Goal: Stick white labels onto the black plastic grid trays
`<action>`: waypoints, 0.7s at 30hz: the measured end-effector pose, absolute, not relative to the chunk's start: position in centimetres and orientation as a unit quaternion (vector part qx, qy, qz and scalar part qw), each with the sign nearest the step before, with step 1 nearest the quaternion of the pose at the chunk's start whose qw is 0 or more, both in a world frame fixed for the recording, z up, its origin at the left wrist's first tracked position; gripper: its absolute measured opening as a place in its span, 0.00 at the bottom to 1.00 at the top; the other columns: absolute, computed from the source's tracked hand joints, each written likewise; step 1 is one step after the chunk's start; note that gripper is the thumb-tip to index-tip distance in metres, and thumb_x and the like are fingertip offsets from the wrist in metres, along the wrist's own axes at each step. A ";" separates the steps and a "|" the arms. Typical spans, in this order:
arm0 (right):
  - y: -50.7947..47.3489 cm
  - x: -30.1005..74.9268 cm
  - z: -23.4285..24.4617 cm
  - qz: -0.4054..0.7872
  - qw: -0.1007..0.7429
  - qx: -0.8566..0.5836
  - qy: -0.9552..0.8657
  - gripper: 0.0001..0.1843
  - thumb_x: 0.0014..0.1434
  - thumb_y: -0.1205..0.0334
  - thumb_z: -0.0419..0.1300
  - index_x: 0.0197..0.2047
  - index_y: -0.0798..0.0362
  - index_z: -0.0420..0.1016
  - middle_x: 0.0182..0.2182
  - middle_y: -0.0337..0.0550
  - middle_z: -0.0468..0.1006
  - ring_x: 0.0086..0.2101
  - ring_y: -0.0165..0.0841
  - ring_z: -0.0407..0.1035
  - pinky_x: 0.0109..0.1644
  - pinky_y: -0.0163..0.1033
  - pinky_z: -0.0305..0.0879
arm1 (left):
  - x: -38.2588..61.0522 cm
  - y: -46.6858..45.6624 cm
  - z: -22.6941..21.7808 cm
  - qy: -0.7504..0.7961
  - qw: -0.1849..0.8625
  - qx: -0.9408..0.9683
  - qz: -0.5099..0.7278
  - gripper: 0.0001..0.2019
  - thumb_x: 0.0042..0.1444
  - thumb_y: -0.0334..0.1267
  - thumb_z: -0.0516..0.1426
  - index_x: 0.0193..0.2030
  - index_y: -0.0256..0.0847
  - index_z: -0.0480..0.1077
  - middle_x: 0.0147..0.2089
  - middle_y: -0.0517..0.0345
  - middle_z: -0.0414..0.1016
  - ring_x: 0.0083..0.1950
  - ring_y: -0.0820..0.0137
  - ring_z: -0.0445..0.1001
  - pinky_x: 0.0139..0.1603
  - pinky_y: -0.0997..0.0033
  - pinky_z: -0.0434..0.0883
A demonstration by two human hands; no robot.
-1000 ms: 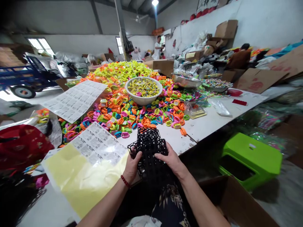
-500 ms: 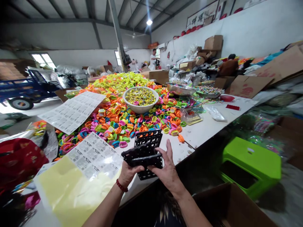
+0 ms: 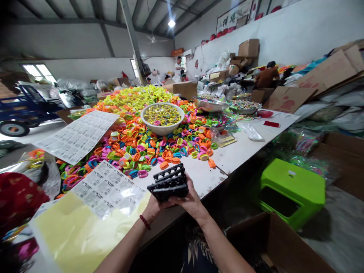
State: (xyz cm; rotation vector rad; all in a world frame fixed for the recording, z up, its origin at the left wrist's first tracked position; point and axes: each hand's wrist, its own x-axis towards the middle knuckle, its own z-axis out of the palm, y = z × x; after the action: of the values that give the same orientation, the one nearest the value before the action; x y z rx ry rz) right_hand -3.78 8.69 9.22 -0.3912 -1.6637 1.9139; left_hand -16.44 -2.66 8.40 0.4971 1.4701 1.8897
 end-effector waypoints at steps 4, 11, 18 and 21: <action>10.5 -4.7 8.7 0.699 0.252 -0.174 -0.646 0.36 0.54 0.48 0.68 0.62 0.48 0.62 0.56 0.45 0.73 0.57 0.42 0.66 0.63 0.49 0.61 | -16.1 -1.1 8.3 0.531 0.294 0.183 0.773 0.32 0.40 0.44 0.71 0.52 0.38 0.70 0.51 0.46 0.77 0.50 0.56 0.75 0.55 0.56 0.71; 13.1 -4.1 9.1 0.737 0.216 -0.222 -0.601 0.32 0.52 0.45 0.68 0.57 0.50 0.70 0.49 0.45 0.80 0.48 0.43 0.74 0.54 0.46 0.70 | -15.7 -0.5 7.8 0.622 0.351 0.148 0.684 0.26 0.51 0.60 0.61 0.46 0.39 0.71 0.44 0.49 0.77 0.42 0.65 0.75 0.44 0.67 0.71; 21.7 -2.4 6.2 0.515 0.152 -0.448 -0.714 0.35 0.44 0.36 0.68 0.47 0.54 0.77 0.40 0.55 0.81 0.42 0.50 0.75 0.48 0.51 0.70 | -15.1 -8.0 8.4 0.718 0.291 0.230 0.588 0.14 0.49 0.49 0.65 0.31 0.40 0.75 0.31 0.54 0.76 0.34 0.67 0.72 0.36 0.70 0.66; 24.1 -2.9 5.1 0.366 0.140 -0.478 -0.786 0.44 0.45 0.31 0.64 0.53 0.59 0.75 0.46 0.72 0.76 0.48 0.59 0.72 0.48 0.57 0.66 | -15.9 -12.6 8.2 0.769 0.230 0.222 0.554 0.11 0.52 0.48 0.62 0.32 0.42 0.75 0.34 0.52 0.77 0.35 0.65 0.73 0.36 0.69 0.67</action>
State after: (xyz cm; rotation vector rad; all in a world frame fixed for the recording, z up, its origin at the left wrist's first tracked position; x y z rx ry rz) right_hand -2.95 24.14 5.13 -1.3822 -2.2703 1.0568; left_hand -15.89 -12.61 8.20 0.6120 2.1161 1.5235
